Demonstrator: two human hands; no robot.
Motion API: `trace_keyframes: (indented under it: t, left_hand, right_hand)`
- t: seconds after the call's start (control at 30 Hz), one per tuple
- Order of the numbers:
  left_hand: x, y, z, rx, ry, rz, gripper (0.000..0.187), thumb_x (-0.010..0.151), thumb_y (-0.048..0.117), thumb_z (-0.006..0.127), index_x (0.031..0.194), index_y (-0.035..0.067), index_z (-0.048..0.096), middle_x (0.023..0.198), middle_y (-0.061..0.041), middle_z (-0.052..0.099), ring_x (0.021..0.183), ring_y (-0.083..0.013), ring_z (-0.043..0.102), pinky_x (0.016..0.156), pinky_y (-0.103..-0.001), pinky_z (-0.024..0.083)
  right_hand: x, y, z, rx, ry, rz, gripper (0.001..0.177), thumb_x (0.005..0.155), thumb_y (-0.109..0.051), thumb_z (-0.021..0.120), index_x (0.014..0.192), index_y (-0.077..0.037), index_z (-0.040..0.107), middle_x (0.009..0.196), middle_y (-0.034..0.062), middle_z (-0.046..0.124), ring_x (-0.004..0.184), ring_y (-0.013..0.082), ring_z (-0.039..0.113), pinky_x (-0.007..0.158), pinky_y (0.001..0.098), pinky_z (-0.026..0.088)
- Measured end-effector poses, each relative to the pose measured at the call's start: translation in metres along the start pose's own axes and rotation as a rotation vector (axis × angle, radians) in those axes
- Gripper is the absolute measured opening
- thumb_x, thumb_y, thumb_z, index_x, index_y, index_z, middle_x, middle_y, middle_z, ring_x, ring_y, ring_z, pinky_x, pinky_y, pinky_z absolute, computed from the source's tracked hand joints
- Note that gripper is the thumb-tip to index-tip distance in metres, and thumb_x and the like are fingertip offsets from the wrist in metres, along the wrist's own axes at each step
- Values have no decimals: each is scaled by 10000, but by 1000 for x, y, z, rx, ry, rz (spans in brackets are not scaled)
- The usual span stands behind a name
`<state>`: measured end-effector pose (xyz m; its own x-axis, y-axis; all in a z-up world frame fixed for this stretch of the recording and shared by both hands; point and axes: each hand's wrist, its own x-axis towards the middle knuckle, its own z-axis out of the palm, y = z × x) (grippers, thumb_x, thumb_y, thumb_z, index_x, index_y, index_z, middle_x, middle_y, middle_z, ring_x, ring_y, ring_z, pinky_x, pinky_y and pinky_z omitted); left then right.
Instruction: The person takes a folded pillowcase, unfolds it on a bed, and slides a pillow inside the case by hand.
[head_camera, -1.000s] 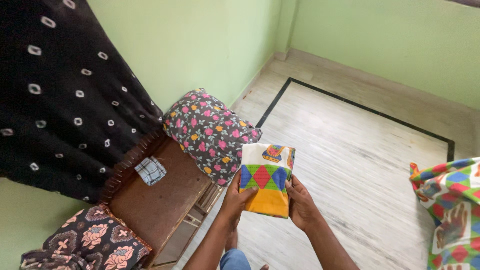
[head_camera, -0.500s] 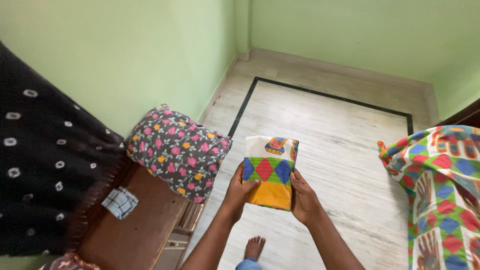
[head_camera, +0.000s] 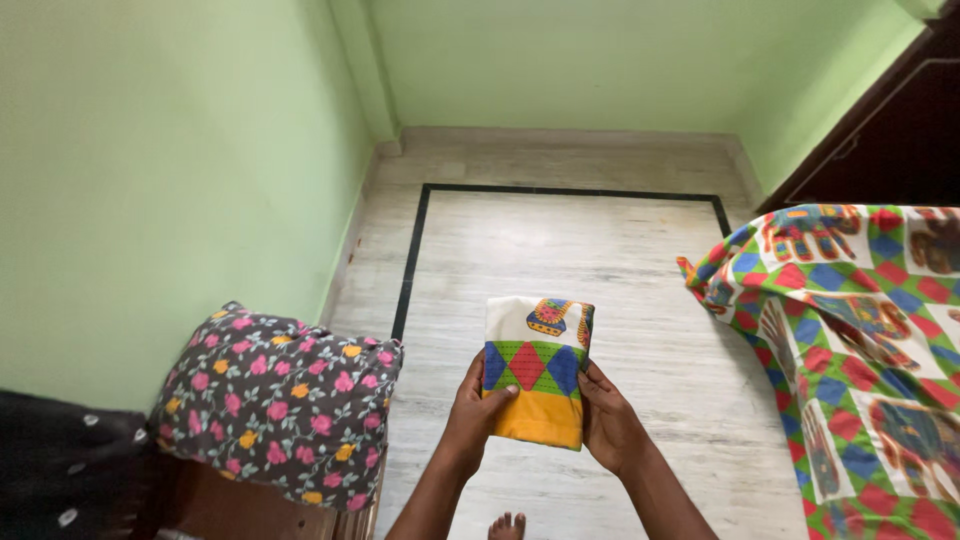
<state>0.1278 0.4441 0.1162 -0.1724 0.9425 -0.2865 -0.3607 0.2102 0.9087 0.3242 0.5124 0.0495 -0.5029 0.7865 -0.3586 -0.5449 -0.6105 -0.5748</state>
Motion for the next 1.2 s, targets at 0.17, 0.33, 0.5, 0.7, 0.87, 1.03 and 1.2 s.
trace_keyframes:
  t: [0.17, 0.33, 0.5, 0.7, 0.87, 1.03, 1.2]
  left_hand:
    - [25, 5, 18, 29, -61, -83, 712, 874, 39, 621, 1543, 128, 394, 1293, -89, 681, 1132, -178, 675, 998, -342, 557]
    - [42, 3, 41, 44, -153, -101, 711, 881, 31, 614, 1550, 128, 394, 1297, -90, 677, 1129, -170, 675, 998, -348, 556]
    - [62, -10, 73, 20, -231, -122, 715, 872, -3, 588, 1549, 115, 393, 1307, -89, 672, 1139, -167, 674, 1002, -347, 557]
    - [80, -28, 128, 20, -365, -65, 715, 878, -34, 566, 1561, 74, 383, 1335, -94, 658, 1166, -176, 665, 1011, -342, 546]
    - [95, -52, 189, 34, -420, -106, 733, 875, -42, 559, 1569, 89, 361, 1343, -95, 656, 1168, -178, 664, 1009, -332, 543]
    - [106, -76, 253, 58, -469, -154, 728, 894, -32, 558, 1576, 132, 361, 1349, -78, 649, 1161, -169, 654, 1003, -333, 538]
    - [114, -96, 313, 22, -556, -160, 722, 892, -43, 553, 1570, 125, 372, 1372, -73, 639, 1192, -170, 642, 1026, -334, 520]
  right_hand:
    - [9, -6, -25, 49, 15, -132, 360, 1023, -141, 516, 1373, -102, 589, 1290, 27, 681, 1208, 194, 631, 1022, 385, 515]
    - [-3, -22, -36, 50, 156, -159, 365, 1013, -155, 519, 1366, -125, 609, 1256, 9, 686, 1169, 191, 643, 990, 394, 527]
    - [-21, -45, -48, 52, 217, -213, 391, 1003, -171, 533, 1387, -129, 593, 1249, -4, 686, 1162, 180, 646, 982, 395, 531]
    - [-43, -82, -81, 69, 240, -337, 449, 1004, -163, 514, 1452, -148, 512, 1306, -11, 649, 1198, 165, 622, 995, 384, 520]
    - [-67, -122, -117, 67, 262, -414, 500, 1014, -148, 485, 1513, -141, 468, 1348, 17, 626, 1240, 160, 598, 1028, 374, 492]
    - [-87, -164, -162, 100, 294, -460, 509, 1013, -142, 469, 1522, -131, 461, 1377, 33, 611, 1266, 176, 579, 1046, 386, 477]
    - [-112, -198, -202, 145, 329, -508, 499, 1011, -151, 466, 1508, -123, 477, 1403, 23, 605, 1281, 183, 568, 1056, 394, 458]
